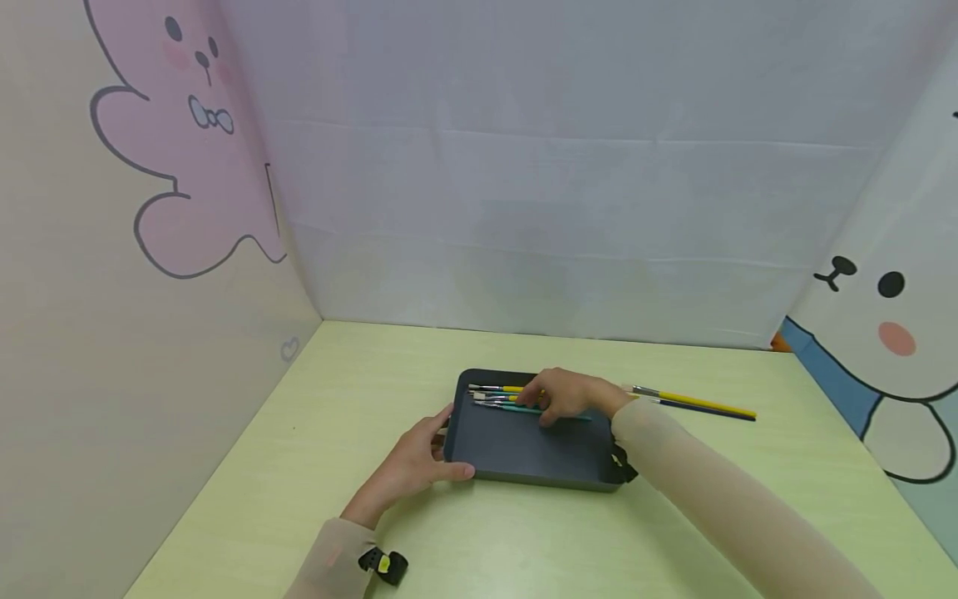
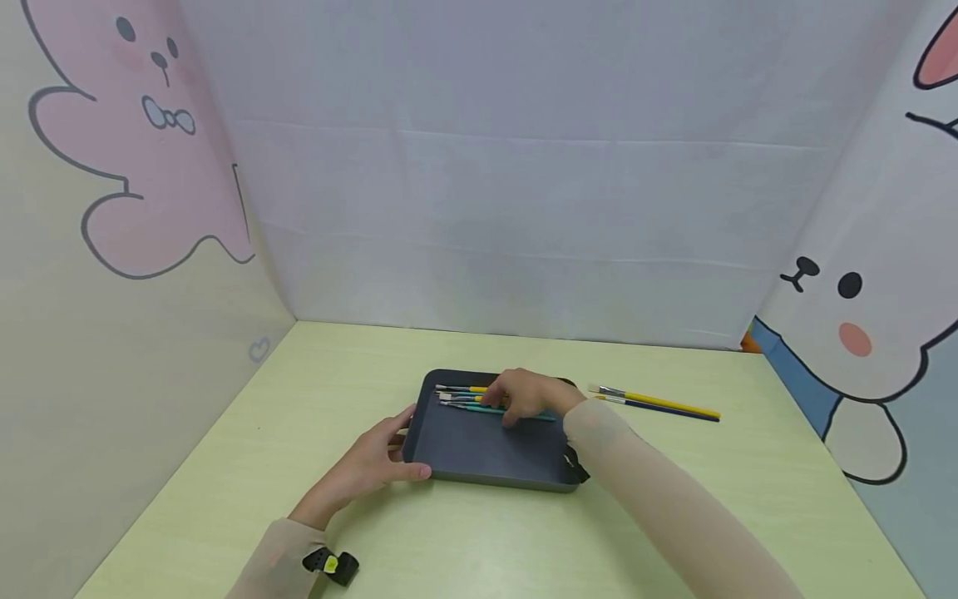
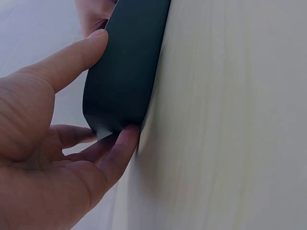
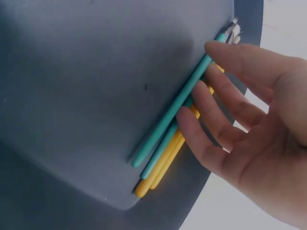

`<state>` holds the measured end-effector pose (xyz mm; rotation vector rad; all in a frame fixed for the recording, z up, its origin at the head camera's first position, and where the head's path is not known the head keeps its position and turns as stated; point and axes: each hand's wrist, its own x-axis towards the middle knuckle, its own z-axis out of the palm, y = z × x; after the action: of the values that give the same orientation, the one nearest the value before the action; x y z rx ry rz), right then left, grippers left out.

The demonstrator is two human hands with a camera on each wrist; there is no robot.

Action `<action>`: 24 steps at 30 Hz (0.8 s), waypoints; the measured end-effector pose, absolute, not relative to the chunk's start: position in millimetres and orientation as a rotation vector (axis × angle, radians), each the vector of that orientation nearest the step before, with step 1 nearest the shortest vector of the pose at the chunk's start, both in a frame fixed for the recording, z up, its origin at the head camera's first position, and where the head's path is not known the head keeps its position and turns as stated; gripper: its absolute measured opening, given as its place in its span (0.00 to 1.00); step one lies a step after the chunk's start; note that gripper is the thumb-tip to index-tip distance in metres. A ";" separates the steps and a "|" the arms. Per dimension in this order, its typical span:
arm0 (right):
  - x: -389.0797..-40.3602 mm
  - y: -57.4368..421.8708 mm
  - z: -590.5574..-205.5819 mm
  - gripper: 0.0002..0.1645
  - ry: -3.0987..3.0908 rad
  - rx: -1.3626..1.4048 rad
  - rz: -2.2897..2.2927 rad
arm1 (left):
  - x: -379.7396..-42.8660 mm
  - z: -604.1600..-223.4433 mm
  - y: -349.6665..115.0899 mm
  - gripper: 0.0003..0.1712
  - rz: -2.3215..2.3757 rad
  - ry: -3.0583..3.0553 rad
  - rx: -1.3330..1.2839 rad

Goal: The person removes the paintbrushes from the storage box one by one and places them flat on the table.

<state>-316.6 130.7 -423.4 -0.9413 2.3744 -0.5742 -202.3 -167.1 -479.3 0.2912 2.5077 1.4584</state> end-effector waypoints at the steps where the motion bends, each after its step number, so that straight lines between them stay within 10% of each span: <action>1: -316.5 130.1 -423.8 0.29 2.384 -0.943 -0.564 | -202.3 -479.6 -167.2 0.67 1.457 2.509 0.294; 24: -308.1 117.9 -430.7 0.33 2.506 -0.926 -0.543 | -202.4 -479.5 -166.8 0.67 1.460 2.508 0.281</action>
<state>-308.1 117.9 -430.7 -0.9260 2.5061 -0.5432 -202.4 -166.8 -479.5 0.2805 2.5080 1.4597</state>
